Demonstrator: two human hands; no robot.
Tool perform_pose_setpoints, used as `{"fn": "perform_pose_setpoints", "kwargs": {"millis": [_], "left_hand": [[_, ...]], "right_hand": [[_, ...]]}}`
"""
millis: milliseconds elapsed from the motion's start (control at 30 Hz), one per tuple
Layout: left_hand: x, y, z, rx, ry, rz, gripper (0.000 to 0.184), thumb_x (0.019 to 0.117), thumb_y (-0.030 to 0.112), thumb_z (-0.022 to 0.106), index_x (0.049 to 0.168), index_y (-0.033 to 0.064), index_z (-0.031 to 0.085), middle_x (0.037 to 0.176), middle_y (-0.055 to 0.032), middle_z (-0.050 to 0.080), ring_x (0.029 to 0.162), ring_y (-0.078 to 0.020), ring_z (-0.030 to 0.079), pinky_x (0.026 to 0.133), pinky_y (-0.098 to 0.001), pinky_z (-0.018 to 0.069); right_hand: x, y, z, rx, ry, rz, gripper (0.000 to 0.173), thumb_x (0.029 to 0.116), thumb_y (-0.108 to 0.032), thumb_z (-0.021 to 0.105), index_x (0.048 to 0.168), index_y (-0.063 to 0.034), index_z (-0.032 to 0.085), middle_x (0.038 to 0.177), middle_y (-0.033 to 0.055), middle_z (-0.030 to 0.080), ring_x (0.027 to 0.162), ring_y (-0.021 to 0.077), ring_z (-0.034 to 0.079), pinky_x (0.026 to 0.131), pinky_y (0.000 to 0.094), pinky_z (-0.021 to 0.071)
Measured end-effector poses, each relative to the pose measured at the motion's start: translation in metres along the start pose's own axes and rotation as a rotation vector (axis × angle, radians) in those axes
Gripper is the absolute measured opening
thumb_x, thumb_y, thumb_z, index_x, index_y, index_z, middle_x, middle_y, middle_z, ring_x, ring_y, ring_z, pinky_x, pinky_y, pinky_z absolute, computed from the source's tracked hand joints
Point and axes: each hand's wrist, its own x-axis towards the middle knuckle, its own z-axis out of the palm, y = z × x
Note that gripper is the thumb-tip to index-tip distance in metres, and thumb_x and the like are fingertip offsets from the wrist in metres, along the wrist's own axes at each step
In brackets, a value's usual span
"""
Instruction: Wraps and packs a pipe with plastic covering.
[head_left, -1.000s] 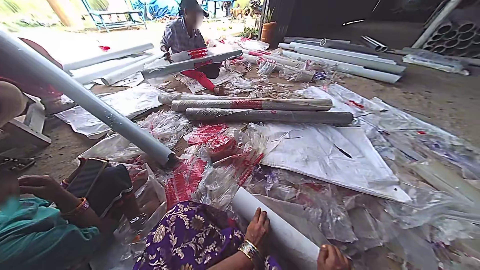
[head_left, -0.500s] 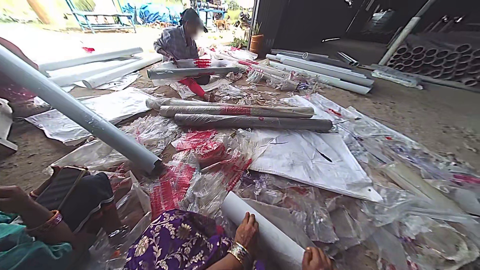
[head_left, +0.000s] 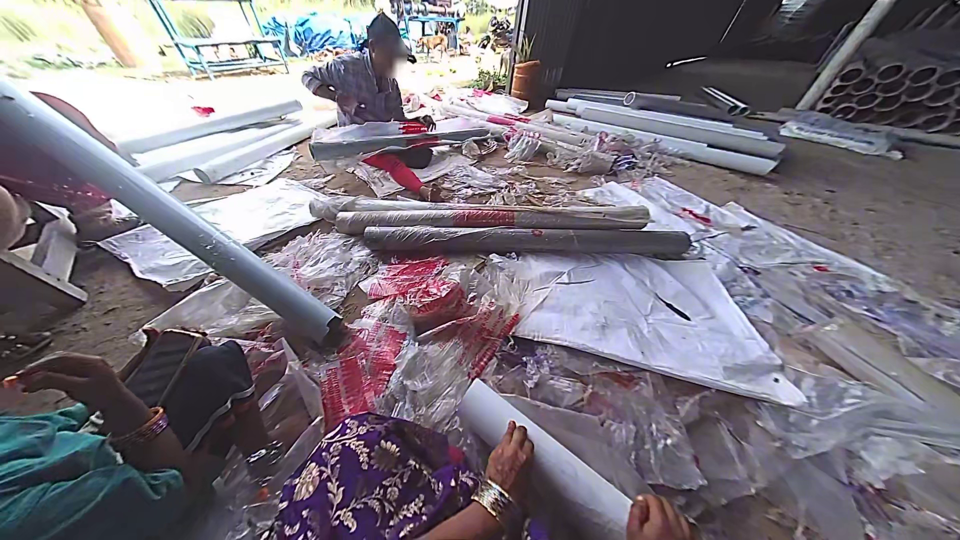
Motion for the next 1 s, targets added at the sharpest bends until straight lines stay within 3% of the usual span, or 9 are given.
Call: {"fn": "perform_pose_setpoints", "kwargs": {"millis": [33, 100, 267, 367, 433, 533, 600, 733, 1000], "left_hand": [[-0.001, -0.006, 0.013, 0.036, 0.132, 0.056, 0.022, 0.0951, -0.001, 0.059, 0.112, -0.0057, 0.073, 0.132, -0.0228, 0.067, 0.131, -0.0387, 0.060, 0.106, -0.0447, 0.0527], [-0.002, -0.011, 0.025, 0.047, 0.225, 0.088, 0.020, 0.0917, -0.003, 0.063, 0.109, -0.0055, 0.074, 0.129, -0.0227, 0.069, 0.128, -0.0389, 0.063, 0.103, -0.0444, 0.0550], [-0.003, 0.002, 0.007, -0.019, 0.077, -0.009, 0.026, 0.0975, -0.004, 0.054, 0.117, -0.0083, 0.071, 0.138, -0.0237, 0.063, 0.138, -0.0385, 0.055, 0.111, -0.0433, 0.0482], [0.000, 0.006, -0.018, -0.086, -0.099, -0.119, 0.031, 0.1026, 0.003, 0.049, 0.125, -0.0058, 0.068, 0.149, -0.0191, 0.056, 0.144, -0.0339, 0.048, 0.115, -0.0443, 0.0439], [-0.002, 0.002, -0.030, -0.137, -0.151, -0.116, 0.033, 0.1037, 0.009, 0.049, 0.125, -0.0061, 0.067, 0.149, -0.0189, 0.055, 0.143, -0.0311, 0.050, 0.117, -0.0430, 0.0412], [-0.012, -0.016, -0.024, -0.176, 0.075, 0.021, 0.026, 0.0995, 0.008, 0.057, 0.112, -0.0076, 0.073, 0.132, -0.0221, 0.068, 0.127, -0.0318, 0.064, 0.110, -0.0415, 0.0492], [-0.013, -0.018, -0.019, -0.187, 0.152, 0.056, 0.024, 0.0983, 0.004, 0.058, 0.113, -0.0074, 0.073, 0.130, -0.0242, 0.068, 0.125, -0.0362, 0.065, 0.109, -0.0449, 0.0502], [-0.010, -0.009, -0.016, -0.124, 0.136, 0.026, 0.022, 0.0988, 0.006, 0.059, 0.109, -0.0034, 0.077, 0.132, -0.0233, 0.067, 0.128, -0.0399, 0.062, 0.107, -0.0489, 0.0503], [-0.010, -0.005, -0.005, -0.026, 0.168, 0.058, 0.020, 0.0952, 0.004, 0.061, 0.101, -0.0061, 0.077, 0.127, -0.0223, 0.070, 0.129, -0.0416, 0.061, 0.105, -0.0514, 0.0512]], "right_hand": [[0.000, 0.000, 0.002, -0.003, 0.001, 0.002, 0.030, 0.0978, -0.010, 0.050, 0.100, 0.0108, 0.072, 0.111, 0.0319, 0.070, 0.111, 0.0520, 0.065, 0.095, 0.0676, 0.0441], [0.001, 0.001, 0.004, -0.012, 0.013, 0.003, 0.031, 0.0977, -0.011, 0.050, 0.100, 0.0104, 0.072, 0.112, 0.0315, 0.070, 0.112, 0.0511, 0.065, 0.095, 0.0676, 0.0442], [-0.003, 0.002, 0.003, -0.017, 0.018, 0.000, 0.031, 0.0971, -0.011, 0.050, 0.100, 0.0107, 0.072, 0.112, 0.0322, 0.070, 0.112, 0.0515, 0.065, 0.096, 0.0680, 0.0435], [-0.003, 0.000, 0.005, 0.004, 0.070, -0.026, 0.030, 0.0970, -0.010, 0.051, 0.098, 0.0110, 0.072, 0.109, 0.0339, 0.069, 0.108, 0.0547, 0.065, 0.092, 0.0711, 0.0439], [-0.004, 0.001, 0.005, -0.012, 0.104, -0.023, 0.030, 0.0966, -0.011, 0.051, 0.096, 0.0098, 0.073, 0.107, 0.0324, 0.070, 0.107, 0.0540, 0.066, 0.089, 0.0713, 0.0447], [-0.008, 0.000, 0.004, -0.007, 0.076, 0.014, 0.031, 0.0977, -0.011, 0.051, 0.101, 0.0103, 0.072, 0.116, 0.0325, 0.069, 0.113, 0.0546, 0.064, 0.093, 0.0720, 0.0435], [-0.009, -0.001, 0.003, -0.009, 0.062, 0.031, 0.032, 0.0983, -0.013, 0.051, 0.104, 0.0100, 0.072, 0.119, 0.0326, 0.069, 0.116, 0.0543, 0.063, 0.096, 0.0717, 0.0430], [-0.009, -0.003, 0.000, -0.015, 0.065, 0.027, 0.032, 0.0977, -0.013, 0.051, 0.102, 0.0095, 0.073, 0.116, 0.0324, 0.069, 0.112, 0.0524, 0.065, 0.093, 0.0692, 0.0448], [-0.009, 0.000, 0.005, -0.021, 0.121, 0.005, 0.032, 0.0963, -0.014, 0.050, 0.097, 0.0093, 0.073, 0.111, 0.0314, 0.071, 0.107, 0.0520, 0.067, 0.089, 0.0689, 0.0458]]}}
